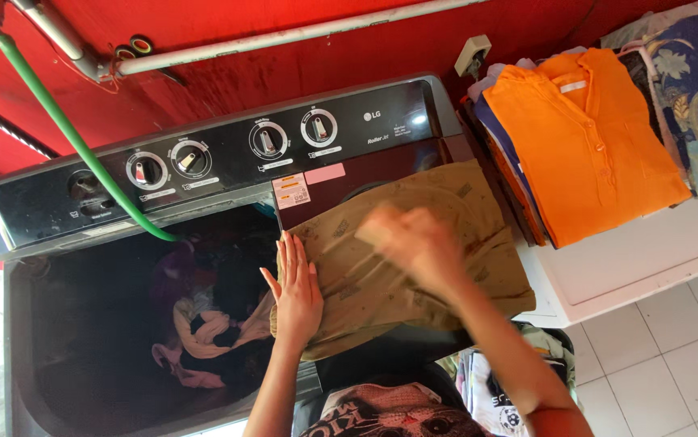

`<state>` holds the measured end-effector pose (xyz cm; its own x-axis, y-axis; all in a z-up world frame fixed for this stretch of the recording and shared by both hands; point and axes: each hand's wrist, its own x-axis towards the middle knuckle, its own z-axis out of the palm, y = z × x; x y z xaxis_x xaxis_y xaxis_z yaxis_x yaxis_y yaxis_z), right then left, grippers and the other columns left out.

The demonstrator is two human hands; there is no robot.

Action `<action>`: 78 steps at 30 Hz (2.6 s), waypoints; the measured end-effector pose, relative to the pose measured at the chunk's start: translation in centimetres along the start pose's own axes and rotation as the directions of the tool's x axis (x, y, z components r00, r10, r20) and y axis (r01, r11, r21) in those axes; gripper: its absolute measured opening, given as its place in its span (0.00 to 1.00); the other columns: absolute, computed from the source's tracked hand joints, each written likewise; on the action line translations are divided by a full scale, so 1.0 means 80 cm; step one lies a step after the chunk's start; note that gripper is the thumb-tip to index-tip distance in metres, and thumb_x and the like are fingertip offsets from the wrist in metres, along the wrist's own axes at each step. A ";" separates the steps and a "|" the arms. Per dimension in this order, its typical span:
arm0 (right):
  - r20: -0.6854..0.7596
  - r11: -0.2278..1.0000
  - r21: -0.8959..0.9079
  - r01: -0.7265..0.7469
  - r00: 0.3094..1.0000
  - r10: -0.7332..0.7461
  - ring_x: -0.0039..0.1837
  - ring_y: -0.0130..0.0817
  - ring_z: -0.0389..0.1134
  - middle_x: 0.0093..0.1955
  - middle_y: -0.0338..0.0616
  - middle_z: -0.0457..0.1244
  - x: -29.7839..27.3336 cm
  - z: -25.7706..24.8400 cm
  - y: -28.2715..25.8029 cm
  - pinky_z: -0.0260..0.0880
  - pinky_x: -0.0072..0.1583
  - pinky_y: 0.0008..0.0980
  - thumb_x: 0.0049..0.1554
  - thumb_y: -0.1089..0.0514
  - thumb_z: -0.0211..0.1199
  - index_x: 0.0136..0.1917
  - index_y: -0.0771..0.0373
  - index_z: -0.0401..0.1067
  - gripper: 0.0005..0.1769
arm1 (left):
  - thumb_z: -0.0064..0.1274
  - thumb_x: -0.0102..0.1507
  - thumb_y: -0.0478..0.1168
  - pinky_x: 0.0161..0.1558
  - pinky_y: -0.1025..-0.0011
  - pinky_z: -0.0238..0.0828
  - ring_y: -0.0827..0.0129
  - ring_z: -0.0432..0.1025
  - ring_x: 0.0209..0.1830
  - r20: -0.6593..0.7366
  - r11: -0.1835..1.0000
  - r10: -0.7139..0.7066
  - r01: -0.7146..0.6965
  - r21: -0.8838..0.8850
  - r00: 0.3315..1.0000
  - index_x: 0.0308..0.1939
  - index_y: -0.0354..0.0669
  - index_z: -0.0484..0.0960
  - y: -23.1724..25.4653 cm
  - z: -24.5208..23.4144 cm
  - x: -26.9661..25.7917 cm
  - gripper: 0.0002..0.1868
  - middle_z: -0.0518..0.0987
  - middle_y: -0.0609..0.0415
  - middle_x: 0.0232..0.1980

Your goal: The person handles clothes inside a washing machine, uses a hose to add water, and then scrubs a brown garment with a brush on the machine's top.

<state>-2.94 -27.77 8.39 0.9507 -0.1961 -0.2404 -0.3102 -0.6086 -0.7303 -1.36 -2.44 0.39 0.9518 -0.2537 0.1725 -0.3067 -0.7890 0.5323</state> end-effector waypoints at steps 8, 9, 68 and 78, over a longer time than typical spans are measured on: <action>-0.507 0.976 -0.108 0.187 0.834 -0.216 0.48 0.38 0.65 0.51 0.45 0.59 0.033 -0.017 0.043 0.69 0.46 0.39 0.62 0.46 0.63 0.65 0.46 0.78 0.20 | 0.34 0.72 0.41 0.76 0.38 0.25 0.53 0.38 0.85 -0.002 0.998 0.026 -0.026 0.051 1.000 0.80 0.38 0.50 0.003 0.000 0.007 0.32 0.44 0.46 0.85; -0.479 0.906 -0.148 0.398 0.772 -0.417 0.52 0.37 0.66 0.52 0.40 0.61 0.029 0.010 0.022 0.68 0.51 0.38 0.62 0.46 0.66 0.62 0.45 0.75 0.15 | 0.34 0.73 0.41 0.75 0.37 0.25 0.53 0.38 0.85 0.004 0.998 0.030 -0.030 0.054 1.000 0.80 0.38 0.50 0.002 -0.001 0.006 0.32 0.44 0.46 0.85; -0.480 0.727 0.613 0.308 0.876 0.033 0.49 0.29 0.69 0.56 0.47 0.67 -0.145 -0.130 0.118 0.72 0.48 0.30 0.63 0.54 0.68 0.68 0.64 0.65 0.24 | 0.52 0.65 0.24 0.44 0.62 0.75 0.52 0.77 0.42 -0.205 0.833 0.431 -0.475 -0.285 0.879 0.44 0.37 0.78 0.057 -0.106 0.026 0.07 0.78 0.48 0.44; -0.606 0.928 -0.177 0.329 0.706 -0.366 0.63 0.47 0.64 0.61 0.52 0.60 -0.027 -0.024 0.065 0.66 0.63 0.42 0.63 0.49 0.70 0.74 0.59 0.67 0.30 | 0.49 0.71 0.44 0.75 0.50 0.53 0.53 0.58 0.79 -0.106 0.942 0.329 -0.318 0.109 0.938 0.73 0.39 0.67 0.080 -0.021 0.049 0.28 0.64 0.48 0.77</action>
<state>-6.59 -31.99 6.37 0.7867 -0.3819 0.4849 0.0254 -0.7649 -0.6437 0.43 -7.55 5.83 0.7922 -0.4382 0.4247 -0.5912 -0.7235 0.3563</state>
